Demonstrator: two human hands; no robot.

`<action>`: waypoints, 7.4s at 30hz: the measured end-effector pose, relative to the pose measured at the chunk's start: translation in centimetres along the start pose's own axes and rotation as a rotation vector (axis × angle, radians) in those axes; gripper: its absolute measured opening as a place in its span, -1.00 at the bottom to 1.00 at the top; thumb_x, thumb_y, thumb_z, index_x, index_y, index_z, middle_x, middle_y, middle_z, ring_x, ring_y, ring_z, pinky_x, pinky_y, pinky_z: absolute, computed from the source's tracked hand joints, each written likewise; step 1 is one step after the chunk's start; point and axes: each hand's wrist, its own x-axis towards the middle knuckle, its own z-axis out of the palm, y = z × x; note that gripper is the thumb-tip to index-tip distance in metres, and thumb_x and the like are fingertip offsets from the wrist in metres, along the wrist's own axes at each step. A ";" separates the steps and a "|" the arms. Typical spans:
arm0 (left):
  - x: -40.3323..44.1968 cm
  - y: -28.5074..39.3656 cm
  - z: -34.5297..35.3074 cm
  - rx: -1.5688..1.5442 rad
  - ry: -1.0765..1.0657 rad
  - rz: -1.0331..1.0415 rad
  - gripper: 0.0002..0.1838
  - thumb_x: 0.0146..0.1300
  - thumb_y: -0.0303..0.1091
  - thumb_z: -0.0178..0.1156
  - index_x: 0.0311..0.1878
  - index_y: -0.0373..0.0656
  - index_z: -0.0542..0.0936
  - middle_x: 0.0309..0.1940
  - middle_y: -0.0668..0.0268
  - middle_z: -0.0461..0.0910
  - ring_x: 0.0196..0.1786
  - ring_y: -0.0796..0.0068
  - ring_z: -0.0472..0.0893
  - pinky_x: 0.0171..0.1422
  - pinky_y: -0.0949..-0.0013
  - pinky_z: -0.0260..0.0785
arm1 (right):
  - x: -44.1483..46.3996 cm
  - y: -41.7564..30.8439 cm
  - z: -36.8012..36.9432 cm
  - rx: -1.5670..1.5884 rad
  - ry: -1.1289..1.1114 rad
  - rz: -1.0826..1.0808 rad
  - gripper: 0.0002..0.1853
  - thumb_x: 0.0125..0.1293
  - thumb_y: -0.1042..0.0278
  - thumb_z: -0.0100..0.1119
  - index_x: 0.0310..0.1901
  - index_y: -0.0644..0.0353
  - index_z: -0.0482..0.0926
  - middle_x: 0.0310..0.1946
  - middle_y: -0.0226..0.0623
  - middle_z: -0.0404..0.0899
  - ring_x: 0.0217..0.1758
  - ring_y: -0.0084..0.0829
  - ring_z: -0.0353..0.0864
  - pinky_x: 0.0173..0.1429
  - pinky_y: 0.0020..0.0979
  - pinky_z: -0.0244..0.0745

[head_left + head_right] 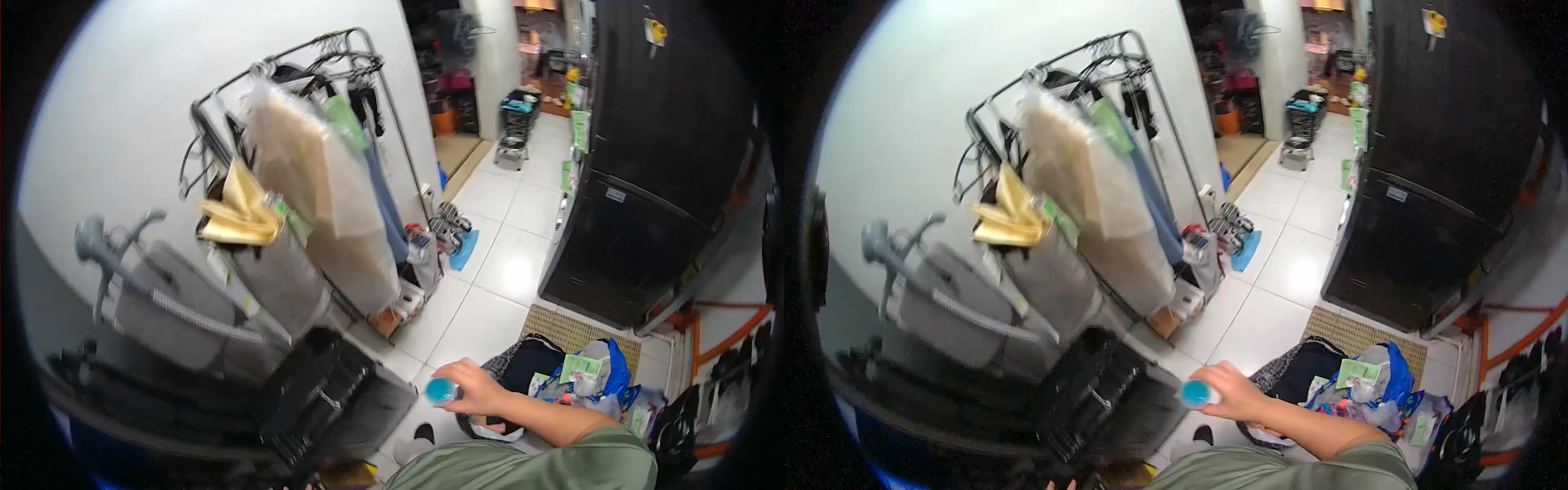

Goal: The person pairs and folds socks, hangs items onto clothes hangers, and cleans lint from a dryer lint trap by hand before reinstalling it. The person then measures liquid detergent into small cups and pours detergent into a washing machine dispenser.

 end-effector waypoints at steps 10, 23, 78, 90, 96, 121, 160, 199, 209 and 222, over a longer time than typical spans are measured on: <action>31.6 25.8 13.4 -0.274 -0.479 1.164 -0.50 0.20 -0.43 0.32 0.24 -0.13 0.50 0.23 0.01 0.38 0.10 0.09 0.58 0.15 0.21 0.49 | 1.2 9.7 -8.3 -0.194 0.594 0.681 -0.41 -0.02 0.21 0.55 0.03 0.25 0.51 -0.11 -0.11 0.53 -0.12 -0.13 0.60 -0.01 -0.30 0.53; 48.5 52.9 37.7 0.087 -0.833 1.080 -0.52 0.31 -0.22 0.19 0.26 -0.16 0.48 0.32 -0.08 0.32 0.24 -0.20 0.43 0.28 -0.03 0.35 | 16.7 42.1 -30.6 -0.226 0.765 0.621 -0.39 0.00 0.24 0.56 0.06 0.26 0.50 -0.08 -0.15 0.50 -0.08 -0.29 0.59 -0.10 -0.38 0.56; 86.0 250.2 110.0 -0.911 -1.697 1.138 -0.67 0.40 -0.18 0.20 0.15 -0.08 0.57 0.09 0.26 0.52 -0.07 0.37 0.59 -0.04 0.32 0.50 | 62.8 145.1 -146.9 -0.103 1.498 0.723 -0.38 0.06 0.59 0.45 0.19 0.25 0.41 0.03 -0.35 0.51 0.10 -0.52 0.53 0.20 -0.44 0.44; 76.8 281.7 126.1 -0.736 -2.345 0.163 -0.63 0.41 0.09 0.12 -0.12 -0.05 0.51 -0.26 0.39 0.56 -0.26 0.42 0.56 -0.24 0.37 0.42 | 66.0 158.4 -160.1 -0.400 1.608 0.915 -0.37 0.03 0.44 0.55 0.16 0.27 0.47 0.02 -0.29 0.53 0.08 -0.47 0.57 0.11 -0.43 0.53; 76.6 284.1 128.5 -0.564 -2.656 0.019 -0.68 0.44 0.07 0.05 -0.09 0.02 0.50 -0.33 0.46 0.51 -0.34 0.49 0.38 -0.26 0.42 0.28 | 70.6 167.6 -165.2 -0.674 1.784 1.185 -0.38 0.05 0.41 0.54 0.16 0.24 0.50 0.00 -0.28 0.53 0.03 -0.46 0.59 0.05 -0.46 0.55; 99.2 280.4 129.7 -0.237 -2.820 0.235 -0.80 0.54 -0.17 0.00 0.00 -0.07 0.43 -0.17 0.40 0.51 -0.22 0.44 0.55 -0.11 0.36 0.37 | 73.8 184.0 -182.7 0.501 2.382 1.248 -0.57 0.31 0.16 0.35 -0.06 0.43 0.55 -0.22 -0.23 0.60 -0.32 -0.41 0.66 -0.17 -0.43 0.69; 77.3 282.2 128.4 -0.673 -2.010 0.874 -0.70 0.40 -0.04 0.17 -0.10 -0.05 0.40 -0.28 0.31 0.48 -0.49 0.57 0.43 -0.57 0.56 0.20 | 78.4 161.4 -149.5 -0.570 2.318 0.877 -0.34 0.14 0.45 0.48 0.29 0.16 0.43 0.16 -0.33 0.48 -0.06 -0.58 0.55 -0.07 -0.51 0.50; 76.1 246.1 120.8 0.819 -2.628 1.310 -0.78 0.09 -0.51 0.23 -0.15 -0.11 0.58 -0.30 0.44 0.50 -0.34 0.66 0.43 -0.35 0.54 0.24 | 60.8 155.7 -133.8 0.145 2.390 0.681 -0.49 0.18 0.59 0.36 0.18 0.14 0.47 0.01 -0.41 0.57 0.01 -0.52 0.57 0.15 -0.41 0.53; 75.9 244.6 127.4 0.804 -2.399 1.290 -0.75 0.16 -0.55 0.06 -0.07 -0.21 0.53 -0.45 0.34 0.49 -0.49 0.48 0.48 -0.36 0.44 0.34 | 60.4 151.4 -125.2 -0.143 2.293 0.831 -0.40 0.18 0.44 0.44 0.27 0.07 0.45 0.42 -0.29 0.24 -0.03 -0.59 0.51 0.00 -0.49 0.52; 66.5 216.2 125.4 1.344 -1.202 2.991 -0.64 0.32 -0.09 0.13 0.00 -0.16 0.54 -0.22 0.22 0.63 -0.26 0.39 0.66 -0.20 0.19 0.53 | 70.1 128.7 -85.4 -0.610 3.118 1.051 -0.37 0.03 0.47 0.52 0.18 0.10 0.48 0.24 -0.31 0.37 -0.01 -0.50 0.54 -0.05 -0.50 0.53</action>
